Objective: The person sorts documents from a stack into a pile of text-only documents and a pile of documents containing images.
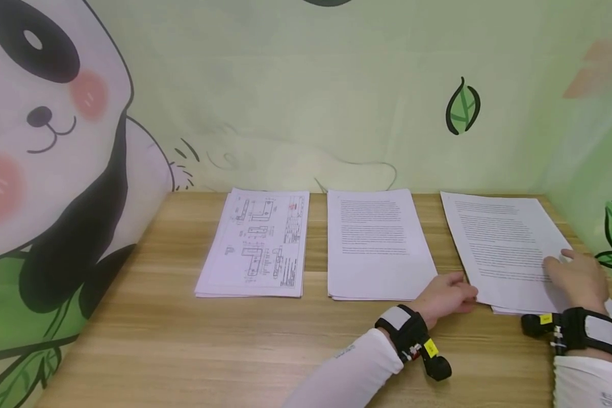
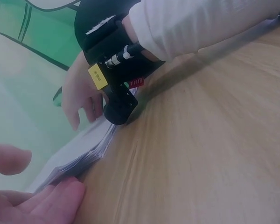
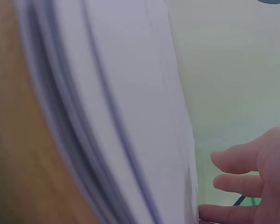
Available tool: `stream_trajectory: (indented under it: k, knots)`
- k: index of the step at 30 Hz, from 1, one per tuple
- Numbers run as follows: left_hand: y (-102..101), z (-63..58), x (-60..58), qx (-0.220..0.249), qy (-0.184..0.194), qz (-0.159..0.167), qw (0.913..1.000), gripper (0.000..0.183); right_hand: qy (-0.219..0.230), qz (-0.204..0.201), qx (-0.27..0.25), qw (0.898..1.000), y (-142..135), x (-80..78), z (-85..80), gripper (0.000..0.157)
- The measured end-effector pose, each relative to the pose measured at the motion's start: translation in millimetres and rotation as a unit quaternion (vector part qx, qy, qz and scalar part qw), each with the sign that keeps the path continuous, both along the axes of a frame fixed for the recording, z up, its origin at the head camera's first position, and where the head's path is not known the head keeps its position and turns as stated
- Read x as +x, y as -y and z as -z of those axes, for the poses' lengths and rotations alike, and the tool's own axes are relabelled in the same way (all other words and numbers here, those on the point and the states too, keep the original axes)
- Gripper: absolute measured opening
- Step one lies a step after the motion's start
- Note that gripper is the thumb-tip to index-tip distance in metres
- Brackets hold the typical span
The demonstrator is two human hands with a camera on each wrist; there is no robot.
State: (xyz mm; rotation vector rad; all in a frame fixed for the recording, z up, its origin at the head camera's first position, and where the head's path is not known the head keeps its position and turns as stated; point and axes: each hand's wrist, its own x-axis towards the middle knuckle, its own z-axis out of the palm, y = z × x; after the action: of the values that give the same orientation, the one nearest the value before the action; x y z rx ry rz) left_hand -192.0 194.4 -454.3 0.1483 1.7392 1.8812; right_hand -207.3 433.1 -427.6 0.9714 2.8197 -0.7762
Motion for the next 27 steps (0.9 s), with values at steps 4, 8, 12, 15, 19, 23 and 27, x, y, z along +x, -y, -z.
stream_trajectory:
  k: [4,8,12,15,19,23,27]
  knots:
    - [-2.8,-1.5,-2.0,0.001,0.01,-0.016,0.9998,0.032,0.0,-0.006,0.014,1.0,2.6,-2.6,-1.3,0.061]
    - [-4.7,-3.5,-2.7,0.009,0.012,-0.038,0.9992,0.021,-0.009,-0.021,0.016,1.0,9.1,-4.2,-3.3,0.059]
    - [-5.2,-3.6,-3.8,0.019,-0.002,-0.064,0.9978,0.02,-0.022,-0.039,0.002,0.999,14.1,-4.0,-6.3,0.06]
    - [-3.8,-2.0,-5.2,0.044,-0.009,-0.078,0.996,0.024,-0.03,-0.049,-0.009,0.998,16.7,-3.0,-9.6,0.062]
    - [0.7,0.7,-6.1,0.093,-0.003,-0.088,0.9917,0.033,-0.038,-0.051,-0.023,0.998,20.5,-2.3,-12.2,0.063]
    - [9.8,1.7,-6.1,0.116,-0.006,-0.091,0.989,0.035,-0.046,-0.055,-0.055,0.996,23.6,-3.5,-11.7,0.068]
    - [24.8,-0.9,-7.7,0.112,-0.02,-0.085,0.9898,0.035,-0.051,-0.06,-0.108,0.991,26.6,-10.4,-7.9,0.078]
